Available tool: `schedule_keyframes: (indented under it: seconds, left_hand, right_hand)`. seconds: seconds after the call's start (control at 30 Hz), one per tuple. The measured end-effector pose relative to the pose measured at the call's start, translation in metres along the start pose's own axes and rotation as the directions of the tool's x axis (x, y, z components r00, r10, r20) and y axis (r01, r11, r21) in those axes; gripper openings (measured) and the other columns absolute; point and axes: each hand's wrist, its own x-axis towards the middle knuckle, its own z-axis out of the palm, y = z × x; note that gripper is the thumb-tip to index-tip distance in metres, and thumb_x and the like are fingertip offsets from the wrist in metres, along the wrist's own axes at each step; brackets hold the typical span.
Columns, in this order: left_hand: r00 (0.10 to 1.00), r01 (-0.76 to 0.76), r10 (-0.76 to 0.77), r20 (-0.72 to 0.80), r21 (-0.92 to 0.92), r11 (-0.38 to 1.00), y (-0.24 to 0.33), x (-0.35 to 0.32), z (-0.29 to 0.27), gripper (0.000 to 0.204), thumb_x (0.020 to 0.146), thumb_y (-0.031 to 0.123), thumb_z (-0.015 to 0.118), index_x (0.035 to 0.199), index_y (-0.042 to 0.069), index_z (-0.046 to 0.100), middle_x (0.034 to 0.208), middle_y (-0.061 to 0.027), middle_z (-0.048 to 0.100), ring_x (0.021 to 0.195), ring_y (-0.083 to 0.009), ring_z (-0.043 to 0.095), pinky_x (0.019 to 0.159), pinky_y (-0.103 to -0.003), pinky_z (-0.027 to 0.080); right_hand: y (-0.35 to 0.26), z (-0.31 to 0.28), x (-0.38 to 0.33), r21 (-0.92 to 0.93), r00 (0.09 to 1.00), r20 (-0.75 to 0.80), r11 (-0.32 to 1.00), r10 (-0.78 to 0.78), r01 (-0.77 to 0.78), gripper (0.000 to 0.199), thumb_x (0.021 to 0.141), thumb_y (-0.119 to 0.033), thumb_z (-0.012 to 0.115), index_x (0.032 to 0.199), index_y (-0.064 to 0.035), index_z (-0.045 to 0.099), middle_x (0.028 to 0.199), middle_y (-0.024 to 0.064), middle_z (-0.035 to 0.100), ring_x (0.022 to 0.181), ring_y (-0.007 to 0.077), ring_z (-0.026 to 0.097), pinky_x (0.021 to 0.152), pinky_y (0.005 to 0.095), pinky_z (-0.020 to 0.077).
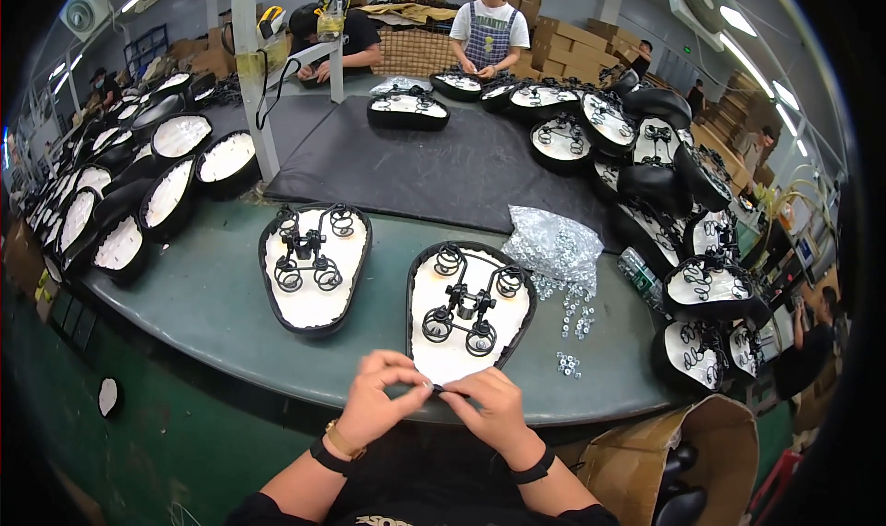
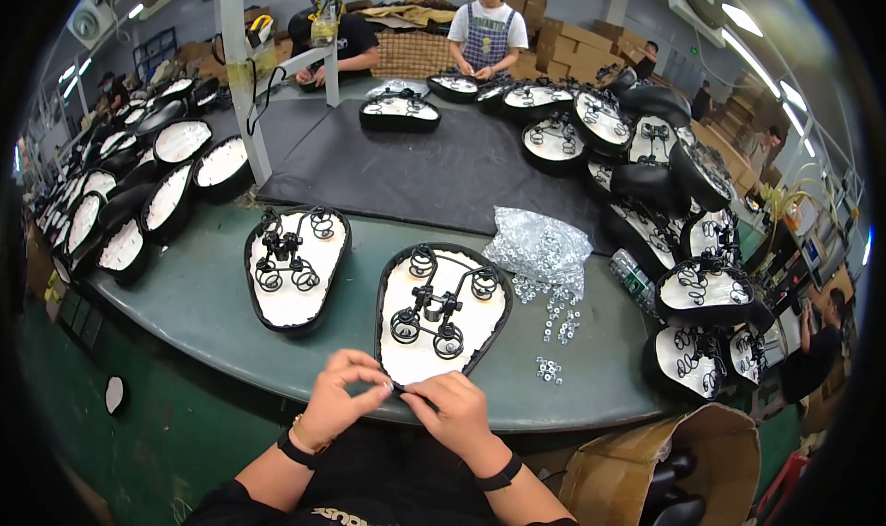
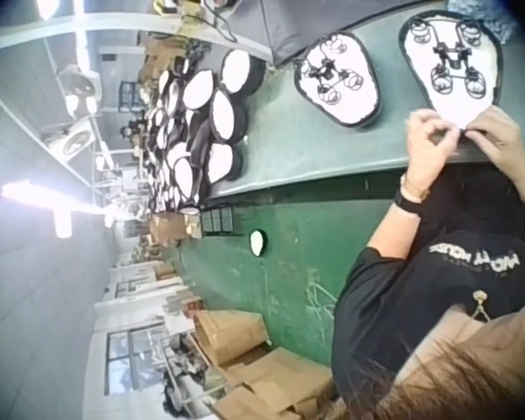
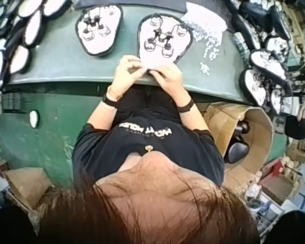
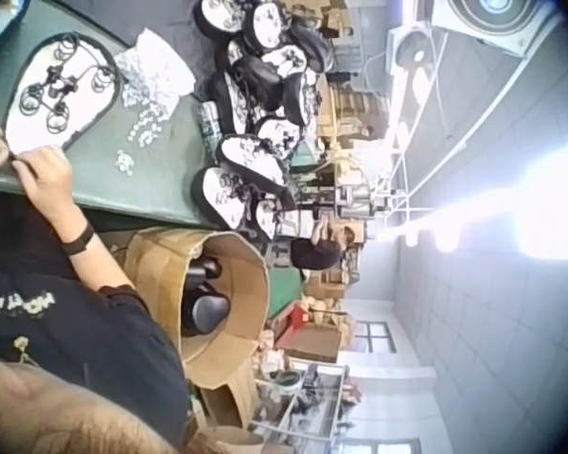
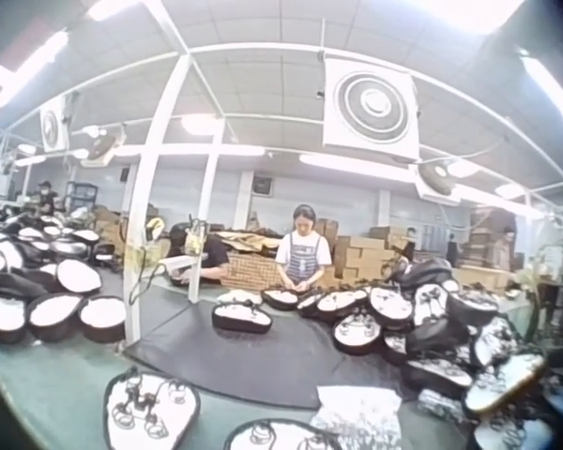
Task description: The person picks up a bicycle seat, places it on the table, and manually fits small metal washers onto the metal frame. After repeating this process with a second seat, they place the finished seats into a large cardboard box.
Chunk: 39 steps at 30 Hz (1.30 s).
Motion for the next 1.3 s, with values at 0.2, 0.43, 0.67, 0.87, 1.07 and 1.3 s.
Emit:
schedule_keyframes:
  seconds: [0.2,0.43,0.67,0.87,1.07,1.3]
  left_hand:
    - [0.953,-0.012,0.161,-0.257,0.499,0.866,-0.016,0.029,0.001,0.013,0.069,0.022,0.084,0.08,0.019,0.078,0.126,-0.0039,0.061,0.128,-0.0316,0.044,0.107,-0.049,0.033]
    - [0.946,-0.199,0.309,-0.096,0.58,0.79,0.002,0.031,0.029,0.011,0.066,0.022,0.083,0.075,0.019,0.077,0.14,-0.0077,0.059,0.139,-0.0362,0.04,0.115,-0.055,0.024]
    - [0.985,-0.107,0.161,-0.063,0.51,0.853,-0.02,0.041,0.043,0.011,0.068,0.021,0.082,0.078,0.018,0.079,0.148,-0.0103,0.054,0.143,-0.0385,0.035,0.118,-0.058,0.019]
    - [0.995,-0.094,0.098,0.009,0.374,0.923,-0.028,0.043,0.045,0.014,0.075,0.02,0.082,0.088,0.015,0.08,0.162,-0.0128,0.04,0.148,-0.0401,0.025,0.12,-0.055,0.013]
    - [0.998,-0.042,0.029,0.047,0.314,0.949,-0.034,0.047,0.054,0.015,0.079,0.018,0.081,0.093,0.013,0.079,0.168,-0.0136,0.029,0.148,-0.0409,0.025,0.12,-0.056,0.013]
    - [0.998,-0.04,0.023,0.055,0.321,0.946,-0.042,0.05,0.06,0.014,0.078,0.016,0.081,0.091,0.012,0.079,0.168,-0.0112,0.029,0.146,-0.0396,0.029,0.119,-0.055,0.015]
  right_hand:
    - [0.016,0.028,-0.006,-0.314,0.979,0.153,0.933,-0.132,0.174,0.023,0.07,-0.02,0.084,0.087,-0.0157,0.069,0.081,0.0001,0.055,0.078,0.0219,0.059,0.069,0.0374,0.0429]
    - [0.022,-0.037,-0.022,-0.168,0.96,0.275,0.982,-0.042,0.091,0.018,0.071,-0.021,0.088,0.081,-0.0143,0.075,0.073,-0.0004,0.063,0.069,0.0218,0.063,0.064,0.0363,0.0452]
    - [0.019,-0.02,-0.015,-0.272,0.989,0.103,0.959,0.108,-0.077,0.031,0.083,-0.016,0.079,0.113,-0.0091,0.074,0.074,0.0039,0.063,0.06,0.0217,0.064,0.054,0.0343,0.0519]
    - [0.024,-0.008,-0.01,-0.346,0.985,0.134,0.937,0.106,-0.053,0.041,0.086,-0.014,0.075,0.126,-0.0048,0.069,0.075,0.0062,0.061,0.062,0.026,0.065,0.054,0.0377,0.0541]
    - [0.026,0.0,-0.01,-0.359,0.987,0.126,0.932,0.099,-0.048,0.04,0.087,-0.014,0.072,0.126,-0.0053,0.068,0.075,0.0071,0.062,0.062,0.0273,0.065,0.053,0.0383,0.0543]
    - [0.024,0.003,-0.009,-0.367,0.991,0.093,0.928,0.1,-0.059,0.036,0.087,-0.012,0.07,0.123,-0.006,0.07,0.073,0.0077,0.061,0.059,0.0278,0.064,0.053,0.039,0.0547]
